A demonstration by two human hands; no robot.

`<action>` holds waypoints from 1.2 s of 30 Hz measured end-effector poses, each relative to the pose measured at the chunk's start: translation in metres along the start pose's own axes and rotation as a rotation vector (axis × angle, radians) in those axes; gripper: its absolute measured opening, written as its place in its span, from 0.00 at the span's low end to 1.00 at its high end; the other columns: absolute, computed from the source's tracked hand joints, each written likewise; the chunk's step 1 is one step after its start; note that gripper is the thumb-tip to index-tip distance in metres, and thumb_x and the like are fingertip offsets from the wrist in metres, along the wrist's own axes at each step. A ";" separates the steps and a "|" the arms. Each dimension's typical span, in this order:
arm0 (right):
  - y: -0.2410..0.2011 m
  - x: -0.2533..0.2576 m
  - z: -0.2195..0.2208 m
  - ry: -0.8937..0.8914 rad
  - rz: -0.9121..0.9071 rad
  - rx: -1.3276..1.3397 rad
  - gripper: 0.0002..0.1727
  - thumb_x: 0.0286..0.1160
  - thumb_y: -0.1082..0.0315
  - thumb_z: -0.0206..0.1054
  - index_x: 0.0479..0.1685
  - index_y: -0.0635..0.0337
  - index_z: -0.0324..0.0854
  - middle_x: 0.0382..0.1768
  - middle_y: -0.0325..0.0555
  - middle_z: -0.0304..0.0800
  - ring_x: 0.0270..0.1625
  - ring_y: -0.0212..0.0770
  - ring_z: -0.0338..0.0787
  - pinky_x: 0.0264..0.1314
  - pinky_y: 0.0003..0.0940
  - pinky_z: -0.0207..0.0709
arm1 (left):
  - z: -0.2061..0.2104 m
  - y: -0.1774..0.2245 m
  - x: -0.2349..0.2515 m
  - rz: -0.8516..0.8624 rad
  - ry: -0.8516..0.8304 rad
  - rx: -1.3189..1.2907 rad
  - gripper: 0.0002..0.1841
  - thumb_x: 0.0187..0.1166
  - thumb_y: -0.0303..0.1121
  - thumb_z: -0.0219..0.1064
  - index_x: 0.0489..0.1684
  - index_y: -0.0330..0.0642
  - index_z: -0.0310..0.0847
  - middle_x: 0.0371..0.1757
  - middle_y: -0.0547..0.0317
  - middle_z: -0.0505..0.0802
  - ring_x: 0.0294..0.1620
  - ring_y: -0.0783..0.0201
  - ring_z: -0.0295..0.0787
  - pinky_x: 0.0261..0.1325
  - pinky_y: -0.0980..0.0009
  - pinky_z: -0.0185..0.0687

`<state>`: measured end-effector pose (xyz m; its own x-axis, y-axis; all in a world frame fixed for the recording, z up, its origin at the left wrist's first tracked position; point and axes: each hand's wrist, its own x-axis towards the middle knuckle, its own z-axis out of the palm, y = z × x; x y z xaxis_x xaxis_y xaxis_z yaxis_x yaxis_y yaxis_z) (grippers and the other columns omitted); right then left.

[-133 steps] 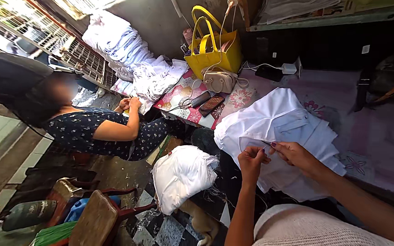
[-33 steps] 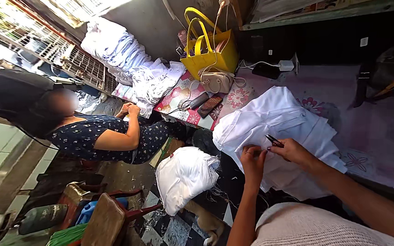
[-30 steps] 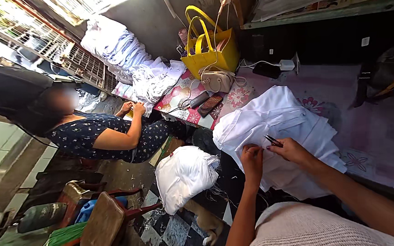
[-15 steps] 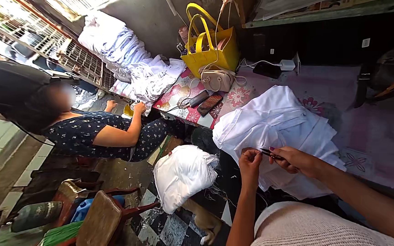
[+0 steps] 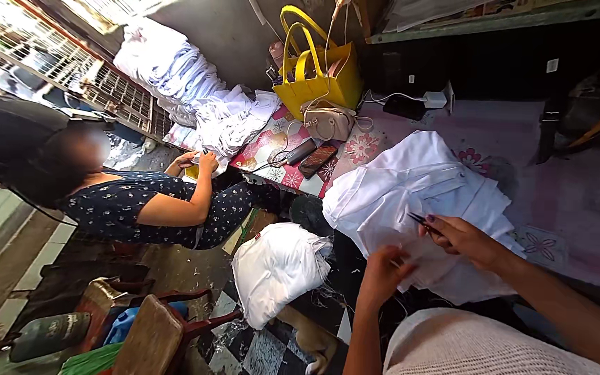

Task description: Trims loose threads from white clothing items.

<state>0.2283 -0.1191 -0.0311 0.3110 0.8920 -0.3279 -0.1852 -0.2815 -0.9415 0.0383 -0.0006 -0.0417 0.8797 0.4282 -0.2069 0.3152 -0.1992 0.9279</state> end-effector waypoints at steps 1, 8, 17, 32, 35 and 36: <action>0.000 0.000 0.000 0.017 -0.049 -0.030 0.21 0.95 0.55 0.41 0.48 0.56 0.80 0.17 0.23 0.62 0.15 0.20 0.61 0.19 0.18 0.58 | 0.004 0.002 0.006 -0.068 0.146 -0.117 0.15 0.82 0.28 0.66 0.55 0.21 0.84 0.44 0.45 0.94 0.37 0.65 0.91 0.45 0.68 0.88; 0.027 0.007 0.007 0.266 -0.501 -0.679 0.27 0.92 0.52 0.48 0.48 0.69 0.84 0.21 0.51 0.82 0.22 0.46 0.83 0.27 0.43 0.76 | 0.030 0.008 0.041 -0.198 0.497 -1.070 0.05 0.84 0.20 0.60 0.49 0.34 0.80 0.36 0.58 0.93 0.35 0.66 0.92 0.48 0.69 0.90; 0.045 0.018 0.018 0.466 -0.702 -0.969 0.33 0.91 0.46 0.46 0.42 0.68 0.84 0.16 0.52 0.82 0.16 0.51 0.86 0.16 0.45 0.75 | 0.038 0.016 0.039 -0.111 0.563 -1.151 0.08 0.79 0.14 0.61 0.44 0.37 0.76 0.33 0.58 0.93 0.33 0.66 0.93 0.45 0.70 0.91; 0.050 0.023 0.020 0.608 -0.804 -1.027 0.30 0.93 0.49 0.46 0.35 0.66 0.84 0.15 0.50 0.80 0.15 0.49 0.82 0.15 0.41 0.70 | 0.041 0.015 0.042 -0.109 0.572 -1.193 0.09 0.77 0.13 0.62 0.42 0.37 0.75 0.32 0.57 0.93 0.32 0.65 0.93 0.44 0.70 0.92; 0.052 0.023 0.022 0.634 -0.823 -1.022 0.29 0.93 0.52 0.47 0.34 0.66 0.84 0.14 0.49 0.80 0.14 0.48 0.82 0.15 0.40 0.70 | 0.042 0.016 0.042 -0.125 0.573 -1.200 0.08 0.78 0.13 0.62 0.41 0.37 0.76 0.32 0.57 0.94 0.32 0.65 0.94 0.44 0.69 0.92; 0.053 0.023 0.023 0.641 -0.828 -1.018 0.29 0.93 0.52 0.47 0.33 0.65 0.84 0.14 0.49 0.80 0.14 0.48 0.82 0.15 0.40 0.70 | 0.042 0.016 0.042 -0.128 0.574 -1.200 0.08 0.78 0.13 0.62 0.41 0.37 0.76 0.32 0.56 0.94 0.32 0.65 0.94 0.45 0.69 0.92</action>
<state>0.2046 -0.1051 -0.0870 0.4025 0.6890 0.6027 0.8907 -0.1428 -0.4316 0.0950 -0.0227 -0.0487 0.5011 0.7521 -0.4280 -0.3829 0.6363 0.6698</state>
